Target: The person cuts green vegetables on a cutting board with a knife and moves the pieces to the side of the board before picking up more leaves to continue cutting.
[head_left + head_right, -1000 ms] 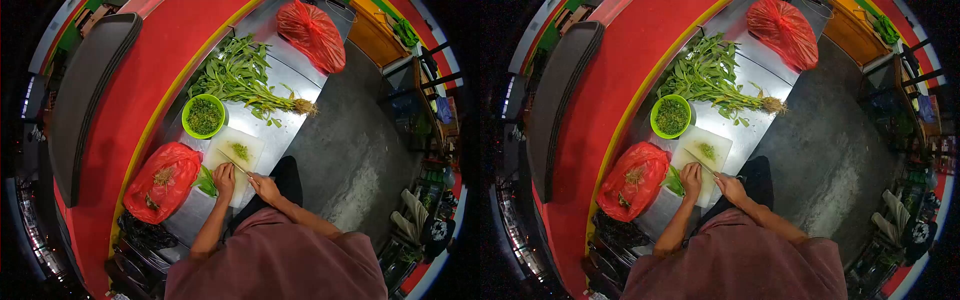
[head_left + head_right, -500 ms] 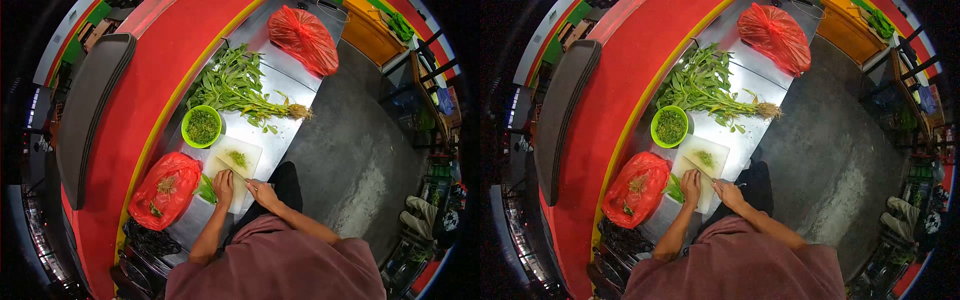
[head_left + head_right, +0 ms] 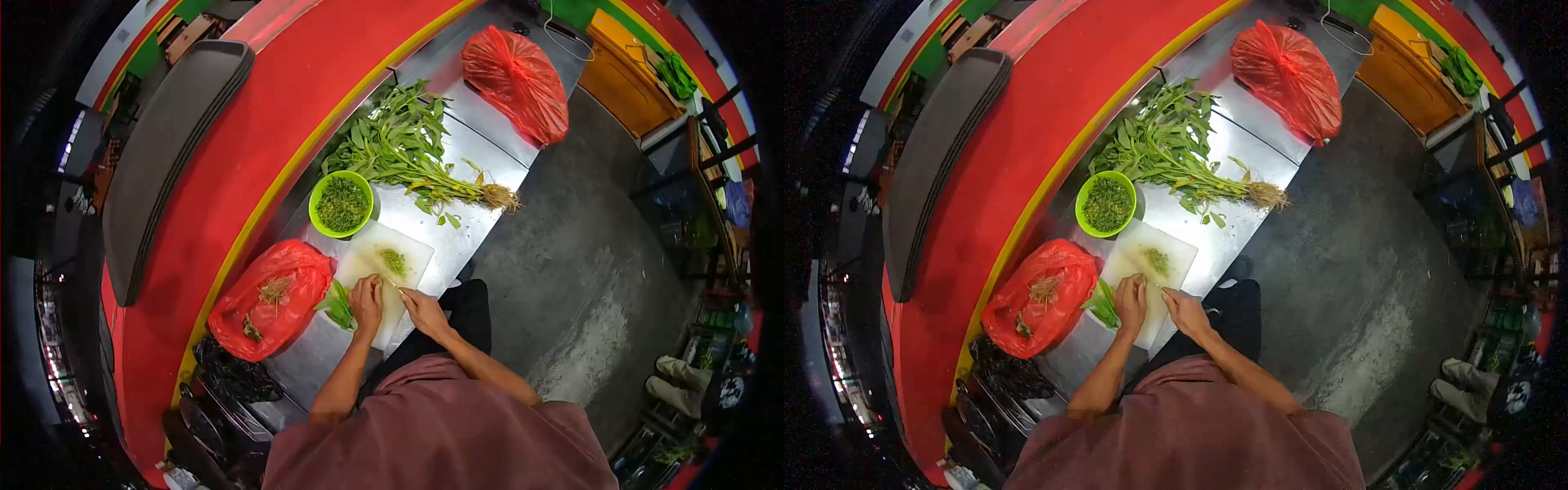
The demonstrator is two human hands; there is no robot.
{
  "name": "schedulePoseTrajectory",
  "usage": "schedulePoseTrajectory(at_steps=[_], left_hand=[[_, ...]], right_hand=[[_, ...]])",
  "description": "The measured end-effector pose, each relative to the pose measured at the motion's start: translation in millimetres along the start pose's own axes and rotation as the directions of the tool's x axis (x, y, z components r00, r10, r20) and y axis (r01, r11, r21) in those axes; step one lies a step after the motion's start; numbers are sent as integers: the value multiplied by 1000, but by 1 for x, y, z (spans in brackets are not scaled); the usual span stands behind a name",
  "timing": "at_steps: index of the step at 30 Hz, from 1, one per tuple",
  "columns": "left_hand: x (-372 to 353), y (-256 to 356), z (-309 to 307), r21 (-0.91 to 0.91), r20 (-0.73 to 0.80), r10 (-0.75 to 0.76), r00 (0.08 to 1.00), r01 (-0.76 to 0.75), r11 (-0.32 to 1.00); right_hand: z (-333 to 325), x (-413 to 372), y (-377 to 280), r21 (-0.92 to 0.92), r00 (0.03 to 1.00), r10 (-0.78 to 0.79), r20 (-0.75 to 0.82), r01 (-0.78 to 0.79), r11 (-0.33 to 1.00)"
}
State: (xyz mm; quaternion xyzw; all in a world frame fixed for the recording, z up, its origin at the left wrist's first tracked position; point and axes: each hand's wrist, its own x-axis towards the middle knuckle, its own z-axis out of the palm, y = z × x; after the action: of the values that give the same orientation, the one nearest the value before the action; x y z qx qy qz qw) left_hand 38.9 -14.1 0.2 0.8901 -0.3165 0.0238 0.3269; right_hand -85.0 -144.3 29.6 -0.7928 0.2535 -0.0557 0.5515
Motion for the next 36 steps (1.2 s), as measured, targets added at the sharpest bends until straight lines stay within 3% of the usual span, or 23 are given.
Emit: schedulePoseTrajectory(at_steps=[3,8,17,21,23,24,25,27,28,33,36], left_hand=[[1,3,-3,-145,45,-101,994,106,984],[-1,11,-6,-164,-34,-41,999,35,986],[-13,46,-8,-200,-6,-108,994,105,974],[-17,52,-5,-216,11,-210,978,207,954],[-15,58,-7,-246,-107,-252,962,220,944],[-20,55,-5,-216,-22,-295,955,284,934],[-22,56,0,-219,-33,-305,952,290,932],[-27,57,12,-99,-114,-265,957,255,962],[-28,52,18,-94,31,-272,962,273,957],[-9,63,38,-6,54,-256,965,257,966],[10,64,43,-44,82,-155,985,159,986]], right_hand=[[-5,-3,8,122,1000,-20,-15,21,992],[-22,-4,7,256,976,130,174,-172,951],[-47,-7,-1,270,897,272,348,-374,887],[-50,-10,-4,196,927,240,288,-302,933],[-53,-10,-10,180,931,255,262,-307,935],[-57,-10,-18,130,929,256,266,-298,946],[-58,-9,-17,120,929,250,274,-291,949],[-59,-12,-17,48,955,182,234,-198,979],[-61,-12,-20,15,960,178,214,-186,982],[-68,-11,-3,-2,982,148,116,-149,989],[-74,-5,4,-47,987,154,48,-152,987]])
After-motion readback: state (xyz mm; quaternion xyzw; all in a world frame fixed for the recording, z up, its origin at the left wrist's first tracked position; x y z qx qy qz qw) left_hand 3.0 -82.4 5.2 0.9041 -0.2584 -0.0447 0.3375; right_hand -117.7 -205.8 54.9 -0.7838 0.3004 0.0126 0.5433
